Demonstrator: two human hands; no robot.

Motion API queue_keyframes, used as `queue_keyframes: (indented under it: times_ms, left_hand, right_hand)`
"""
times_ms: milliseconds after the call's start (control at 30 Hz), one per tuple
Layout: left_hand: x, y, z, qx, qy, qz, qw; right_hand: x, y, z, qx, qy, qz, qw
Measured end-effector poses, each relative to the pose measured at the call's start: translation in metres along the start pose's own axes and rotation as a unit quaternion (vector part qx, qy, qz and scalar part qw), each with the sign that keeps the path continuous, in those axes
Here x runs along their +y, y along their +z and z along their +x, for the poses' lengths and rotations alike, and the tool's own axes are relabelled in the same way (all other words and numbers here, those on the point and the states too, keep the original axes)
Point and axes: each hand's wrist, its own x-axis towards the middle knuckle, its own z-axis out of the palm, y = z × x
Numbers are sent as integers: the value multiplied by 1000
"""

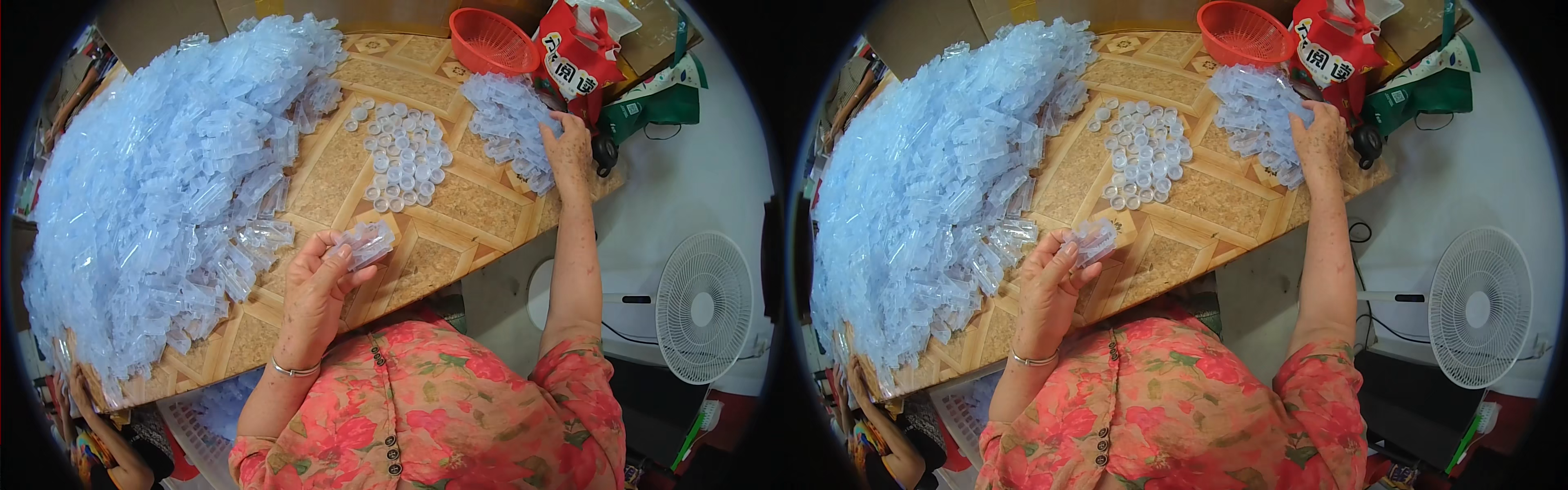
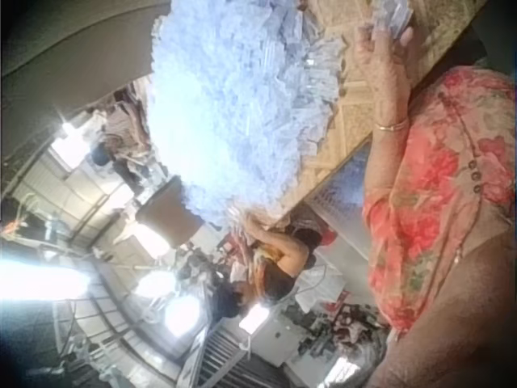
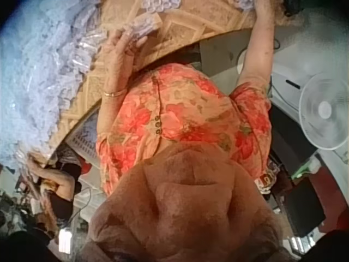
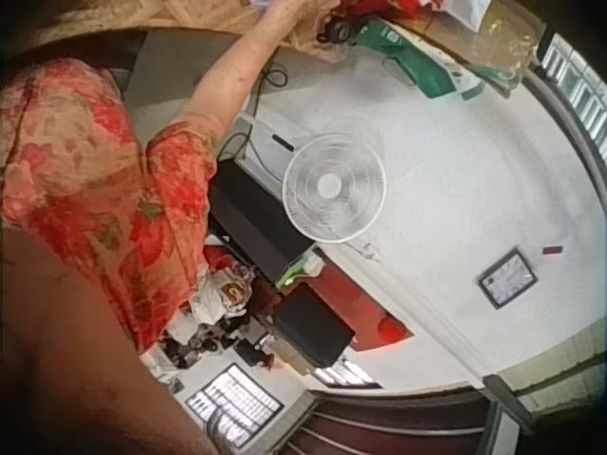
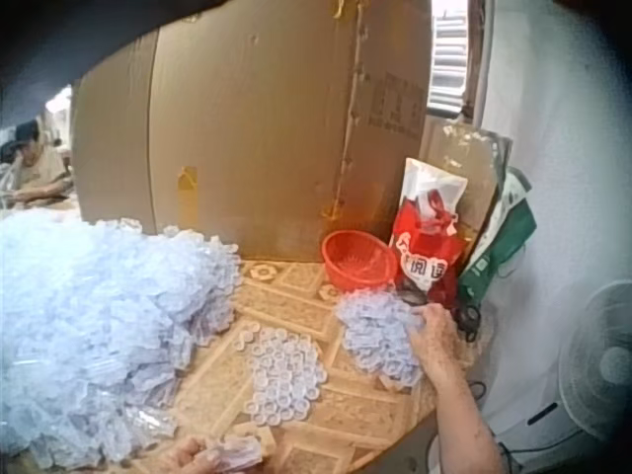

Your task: The person repeatedly picks up small translucent plastic components from a large pile on a wooden table. They insert a smaller circular piece into a larger cylindrical piece and place the assembled unit into a growing stack. The task is performed continuously by hand without tools.

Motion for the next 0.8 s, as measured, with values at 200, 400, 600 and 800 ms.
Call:
queue_keyframes:
  times_ms: [200, 400, 600, 800]
  left_hand:
    - [1, 4, 4, -6, -15, -4, 1000]
    - [1, 3, 7, 19, 11, -1, 1000]
    - [-6, 0, 13, -2, 9, -58, 998]
    - [-8, -3, 15, -15, 9, -41, 999]
  right_hand:
    - [1, -3, 0, 5, -17, 23, 1000]
    - [-72, -50, -47, -45, -53, 232, 970]
    - [-125, -76, -118, -182, -217, 110, 953]
    - [-146, -98, -128, -317, -231, 169, 904]
